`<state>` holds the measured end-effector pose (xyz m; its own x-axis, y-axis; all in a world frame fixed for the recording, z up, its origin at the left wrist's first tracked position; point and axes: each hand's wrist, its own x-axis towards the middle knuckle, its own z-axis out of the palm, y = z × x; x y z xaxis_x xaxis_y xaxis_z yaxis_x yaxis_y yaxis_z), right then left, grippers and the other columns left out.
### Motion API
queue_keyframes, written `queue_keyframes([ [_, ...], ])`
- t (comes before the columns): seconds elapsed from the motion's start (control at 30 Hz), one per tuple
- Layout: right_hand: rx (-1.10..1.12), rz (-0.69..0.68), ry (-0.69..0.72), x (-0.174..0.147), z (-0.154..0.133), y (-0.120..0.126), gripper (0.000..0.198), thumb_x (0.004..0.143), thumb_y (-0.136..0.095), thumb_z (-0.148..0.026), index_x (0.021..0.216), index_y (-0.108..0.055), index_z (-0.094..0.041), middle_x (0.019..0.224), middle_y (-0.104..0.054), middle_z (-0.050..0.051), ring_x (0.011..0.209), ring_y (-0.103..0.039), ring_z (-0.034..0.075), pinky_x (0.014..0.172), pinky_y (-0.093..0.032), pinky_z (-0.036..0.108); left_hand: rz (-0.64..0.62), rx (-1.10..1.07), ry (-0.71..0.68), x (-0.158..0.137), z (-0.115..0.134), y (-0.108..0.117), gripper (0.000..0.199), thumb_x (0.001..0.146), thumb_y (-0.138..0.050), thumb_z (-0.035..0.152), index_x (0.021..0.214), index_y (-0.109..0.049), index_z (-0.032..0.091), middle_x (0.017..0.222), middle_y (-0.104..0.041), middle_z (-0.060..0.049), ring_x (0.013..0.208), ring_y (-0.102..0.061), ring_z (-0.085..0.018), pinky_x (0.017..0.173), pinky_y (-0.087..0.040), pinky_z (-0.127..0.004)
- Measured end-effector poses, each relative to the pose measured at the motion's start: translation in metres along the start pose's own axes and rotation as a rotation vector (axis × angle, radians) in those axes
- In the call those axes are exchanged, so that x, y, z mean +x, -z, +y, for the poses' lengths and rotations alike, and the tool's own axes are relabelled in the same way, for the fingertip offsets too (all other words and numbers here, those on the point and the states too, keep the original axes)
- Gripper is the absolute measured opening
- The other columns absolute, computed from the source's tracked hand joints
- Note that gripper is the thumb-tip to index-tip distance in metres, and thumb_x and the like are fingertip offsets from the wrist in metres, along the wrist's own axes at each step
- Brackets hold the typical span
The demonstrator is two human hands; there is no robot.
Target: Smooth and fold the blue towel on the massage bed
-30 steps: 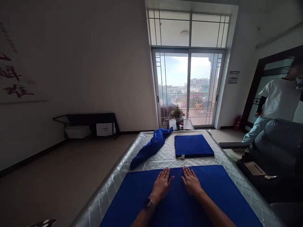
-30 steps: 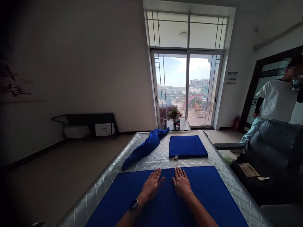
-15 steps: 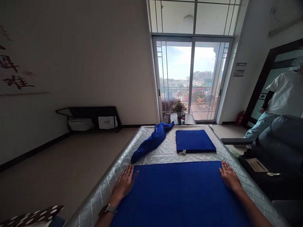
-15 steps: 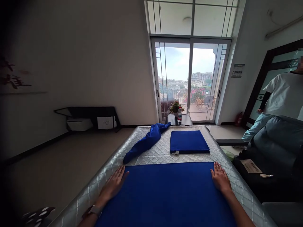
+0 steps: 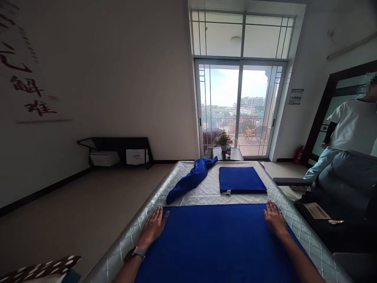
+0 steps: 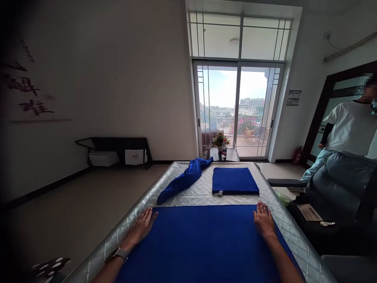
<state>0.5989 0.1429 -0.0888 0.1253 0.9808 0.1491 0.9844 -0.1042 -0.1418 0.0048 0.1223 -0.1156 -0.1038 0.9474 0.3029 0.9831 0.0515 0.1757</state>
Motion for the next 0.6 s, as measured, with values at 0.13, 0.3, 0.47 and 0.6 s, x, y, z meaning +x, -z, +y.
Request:
queue_keyframes([
  [0.13,0.06,-0.034,0.249,-0.009,-0.086,-0.002,0.068,0.102,-0.015,-0.041,0.159,-0.029,-0.008,0.167,-0.026,0.011,0.155,-0.016,0.021,0.127,-0.009,0.038,-0.028,-0.125,-0.095,-0.004,0.088,0.007,0.069,0.099,-0.024,0.064,0.153,-0.048,0.026,0.159,-0.047,-0.01,0.151,-0.035,-0.03,0.124,-0.031,-0.042],
  [0.3,0.148,-0.111,0.453,-0.021,-0.178,-0.016,0.064,0.103,-0.02,-0.04,0.158,-0.029,-0.009,0.166,-0.027,0.01,0.155,-0.018,0.019,0.127,-0.015,0.039,-0.115,-0.187,-0.384,-0.003,0.212,-0.008,0.073,0.104,-0.022,0.06,0.156,-0.039,0.013,0.162,-0.04,-0.013,0.152,-0.033,-0.026,0.126,-0.03,-0.044],
  [0.47,0.179,-0.165,0.49,-0.025,-0.195,-0.033,0.061,0.103,-0.022,-0.035,0.16,-0.026,-0.013,0.166,-0.025,0.009,0.155,-0.019,0.02,0.127,-0.015,0.042,-0.198,-0.198,-0.443,-0.001,0.251,-0.034,0.069,0.106,-0.019,0.054,0.154,-0.04,0.009,0.161,-0.041,-0.017,0.152,-0.032,-0.025,0.125,-0.03,-0.049],
  [0.6,0.195,-0.152,0.484,-0.024,-0.193,-0.039,0.062,0.104,-0.02,-0.037,0.16,-0.025,-0.013,0.167,-0.022,0.008,0.155,-0.018,0.022,0.127,-0.012,0.042,-0.222,-0.206,-0.406,-0.001,0.25,-0.04,0.07,0.106,-0.016,0.052,0.155,-0.038,0.008,0.162,-0.038,-0.015,0.153,-0.03,-0.026,0.127,-0.026,-0.048],
])
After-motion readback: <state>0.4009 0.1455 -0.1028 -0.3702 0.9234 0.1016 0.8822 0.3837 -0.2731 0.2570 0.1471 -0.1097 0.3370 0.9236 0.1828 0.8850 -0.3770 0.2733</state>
